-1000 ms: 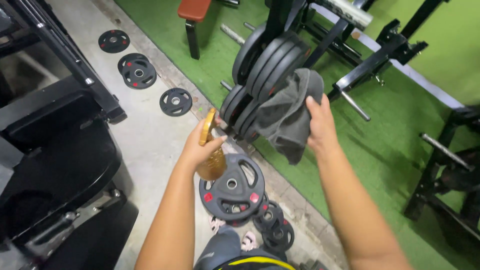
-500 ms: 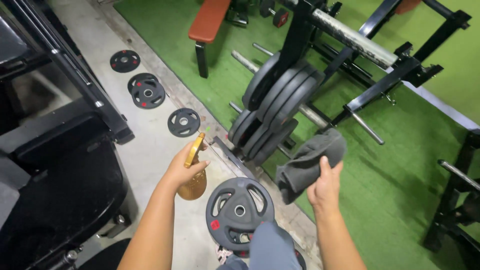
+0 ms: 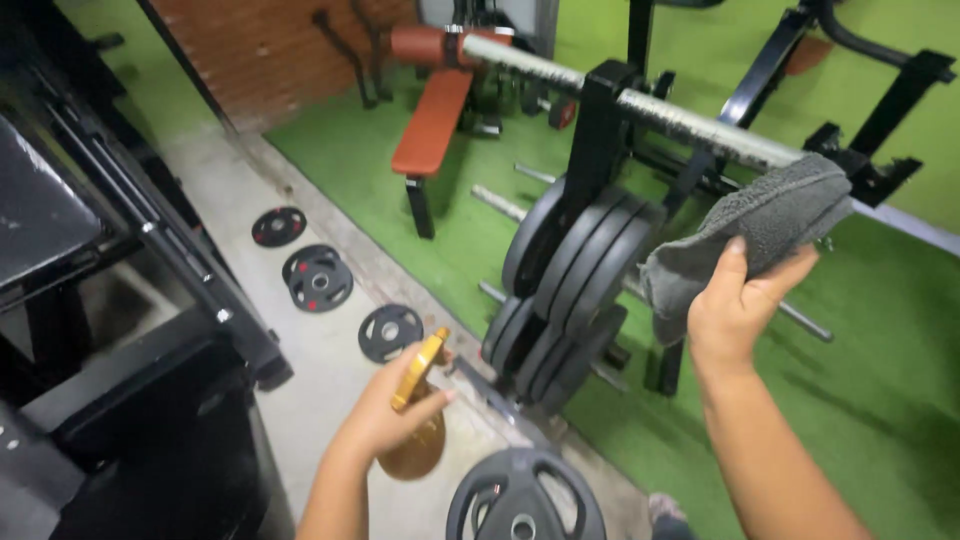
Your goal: Clean the weight plates and equipment bar using a spray bottle and cloth.
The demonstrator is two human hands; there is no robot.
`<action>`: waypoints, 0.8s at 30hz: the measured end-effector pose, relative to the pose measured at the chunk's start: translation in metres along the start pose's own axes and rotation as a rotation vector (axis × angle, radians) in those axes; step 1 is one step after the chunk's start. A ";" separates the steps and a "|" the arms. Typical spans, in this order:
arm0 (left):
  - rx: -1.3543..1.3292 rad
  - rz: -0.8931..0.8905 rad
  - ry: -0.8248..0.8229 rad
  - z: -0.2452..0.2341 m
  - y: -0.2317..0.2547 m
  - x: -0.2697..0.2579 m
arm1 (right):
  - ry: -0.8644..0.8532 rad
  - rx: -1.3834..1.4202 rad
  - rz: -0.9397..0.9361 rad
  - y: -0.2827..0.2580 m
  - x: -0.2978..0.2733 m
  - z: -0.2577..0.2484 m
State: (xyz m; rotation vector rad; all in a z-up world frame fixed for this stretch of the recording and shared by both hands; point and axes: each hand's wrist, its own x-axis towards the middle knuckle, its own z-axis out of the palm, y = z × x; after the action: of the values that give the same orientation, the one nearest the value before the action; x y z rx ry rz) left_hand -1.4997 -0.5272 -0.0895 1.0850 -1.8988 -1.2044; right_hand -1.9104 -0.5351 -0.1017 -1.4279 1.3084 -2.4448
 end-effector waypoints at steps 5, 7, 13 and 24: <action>0.020 0.091 0.126 0.082 -0.014 0.056 | 0.013 -0.441 -0.362 0.063 0.087 -0.049; 0.061 0.217 0.194 0.123 -0.021 0.078 | 0.000 -0.668 -0.503 0.076 0.128 -0.063; 0.005 0.154 0.346 0.228 0.005 0.181 | -0.674 -1.127 -0.488 0.112 0.216 -0.062; 0.151 0.120 0.378 0.333 0.055 0.293 | -1.162 -0.757 -0.337 0.159 0.281 -0.081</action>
State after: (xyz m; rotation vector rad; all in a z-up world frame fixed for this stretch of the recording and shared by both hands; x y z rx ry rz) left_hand -1.9291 -0.6398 -0.1423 1.1656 -1.7490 -0.7367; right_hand -2.1904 -0.6983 -0.0277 -2.6984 1.6615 -0.6640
